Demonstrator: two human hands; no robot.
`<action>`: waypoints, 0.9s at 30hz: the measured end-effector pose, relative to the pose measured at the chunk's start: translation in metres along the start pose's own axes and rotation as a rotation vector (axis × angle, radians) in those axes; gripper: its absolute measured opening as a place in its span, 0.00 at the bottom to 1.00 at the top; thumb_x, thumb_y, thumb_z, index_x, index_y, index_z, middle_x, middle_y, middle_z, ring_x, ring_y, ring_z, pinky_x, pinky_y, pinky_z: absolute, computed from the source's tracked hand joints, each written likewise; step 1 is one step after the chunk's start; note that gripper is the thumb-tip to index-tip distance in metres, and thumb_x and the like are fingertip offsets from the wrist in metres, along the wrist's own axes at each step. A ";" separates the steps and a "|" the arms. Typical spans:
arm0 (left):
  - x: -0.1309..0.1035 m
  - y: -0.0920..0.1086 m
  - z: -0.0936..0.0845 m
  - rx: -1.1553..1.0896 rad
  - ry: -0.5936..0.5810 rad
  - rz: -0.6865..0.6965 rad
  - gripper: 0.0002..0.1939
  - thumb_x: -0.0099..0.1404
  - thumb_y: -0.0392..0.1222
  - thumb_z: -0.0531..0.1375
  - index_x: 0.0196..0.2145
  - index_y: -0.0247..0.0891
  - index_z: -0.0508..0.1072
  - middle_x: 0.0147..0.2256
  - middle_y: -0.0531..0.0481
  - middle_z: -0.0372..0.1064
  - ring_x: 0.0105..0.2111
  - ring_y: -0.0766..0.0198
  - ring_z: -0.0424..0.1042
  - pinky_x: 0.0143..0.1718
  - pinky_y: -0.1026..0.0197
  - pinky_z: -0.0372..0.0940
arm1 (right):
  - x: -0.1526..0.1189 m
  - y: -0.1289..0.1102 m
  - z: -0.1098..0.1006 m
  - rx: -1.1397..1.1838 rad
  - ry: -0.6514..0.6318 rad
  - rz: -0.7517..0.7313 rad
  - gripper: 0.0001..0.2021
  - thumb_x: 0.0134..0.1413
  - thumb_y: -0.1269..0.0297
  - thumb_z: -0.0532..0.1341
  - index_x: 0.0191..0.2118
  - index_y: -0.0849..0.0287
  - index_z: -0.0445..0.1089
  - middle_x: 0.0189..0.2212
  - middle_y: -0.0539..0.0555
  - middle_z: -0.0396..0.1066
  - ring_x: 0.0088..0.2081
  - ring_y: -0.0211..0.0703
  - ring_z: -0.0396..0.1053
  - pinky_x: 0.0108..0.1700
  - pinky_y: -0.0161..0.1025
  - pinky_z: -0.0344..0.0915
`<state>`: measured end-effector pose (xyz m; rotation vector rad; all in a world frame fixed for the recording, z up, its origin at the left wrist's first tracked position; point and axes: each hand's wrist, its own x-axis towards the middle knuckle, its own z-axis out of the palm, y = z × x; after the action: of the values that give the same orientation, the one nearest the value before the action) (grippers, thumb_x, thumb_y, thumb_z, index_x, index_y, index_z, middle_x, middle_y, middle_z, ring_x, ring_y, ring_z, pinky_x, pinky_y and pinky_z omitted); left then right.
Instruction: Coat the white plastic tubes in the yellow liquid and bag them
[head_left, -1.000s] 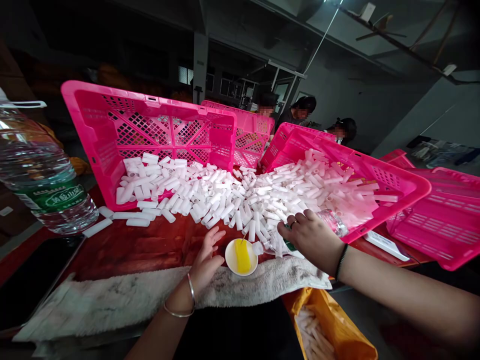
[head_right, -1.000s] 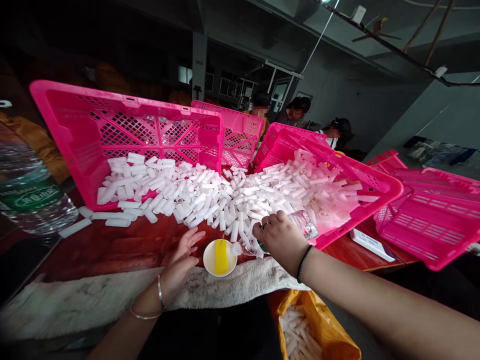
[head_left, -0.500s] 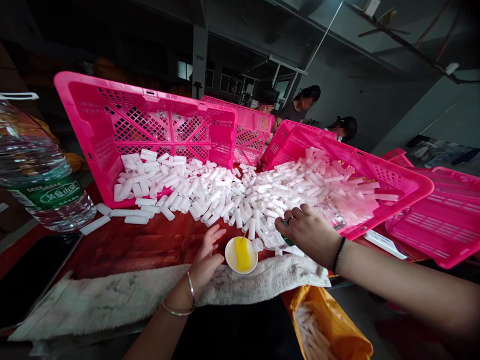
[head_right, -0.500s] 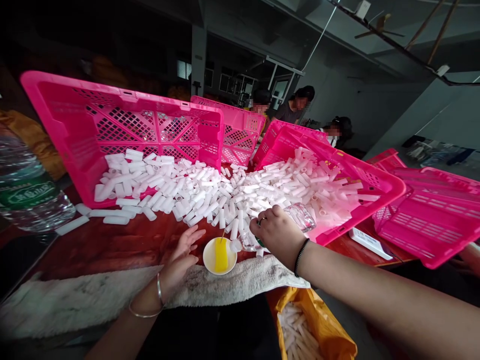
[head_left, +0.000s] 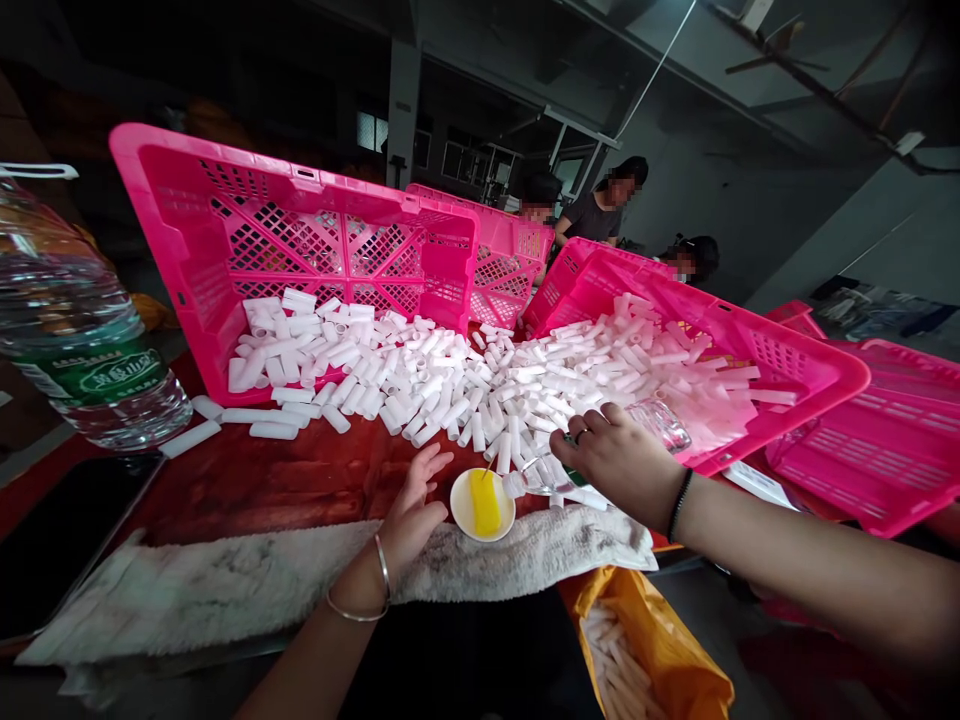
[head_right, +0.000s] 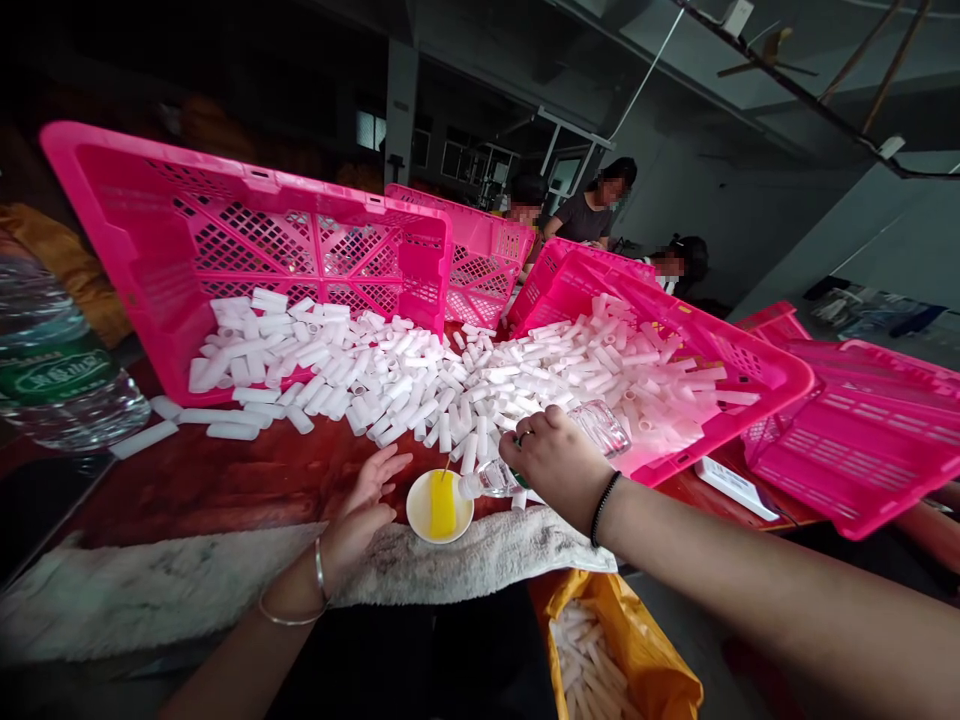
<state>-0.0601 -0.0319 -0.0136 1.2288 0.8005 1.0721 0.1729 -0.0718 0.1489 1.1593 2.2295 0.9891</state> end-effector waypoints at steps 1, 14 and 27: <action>0.000 0.000 0.000 0.001 0.001 -0.002 0.39 0.44 0.31 0.53 0.56 0.41 0.53 0.57 0.41 0.58 0.60 0.49 0.51 0.57 0.44 0.46 | 0.000 0.000 0.000 -0.004 0.004 -0.006 0.11 0.55 0.71 0.56 0.45 0.62 0.66 0.31 0.58 0.72 0.32 0.49 0.68 0.36 0.44 0.46; 0.000 0.000 0.000 -0.011 -0.014 -0.004 0.39 0.44 0.30 0.52 0.57 0.41 0.51 0.58 0.41 0.56 0.61 0.52 0.50 0.58 0.46 0.45 | -0.006 0.002 0.013 0.007 -0.008 -0.080 0.06 0.50 0.78 0.56 0.32 0.62 0.67 0.24 0.53 0.71 0.25 0.44 0.67 0.34 0.42 0.45; -0.001 0.000 0.000 0.005 -0.011 0.020 0.38 0.47 0.28 0.52 0.57 0.41 0.52 0.58 0.42 0.57 0.60 0.53 0.52 0.58 0.45 0.44 | -0.010 0.004 0.024 0.068 0.004 -0.143 0.05 0.50 0.78 0.57 0.29 0.61 0.64 0.23 0.53 0.71 0.23 0.42 0.66 0.33 0.40 0.44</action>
<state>-0.0604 -0.0330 -0.0141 1.2484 0.7846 1.0788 0.1966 -0.0689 0.1370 1.0101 2.3293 0.8652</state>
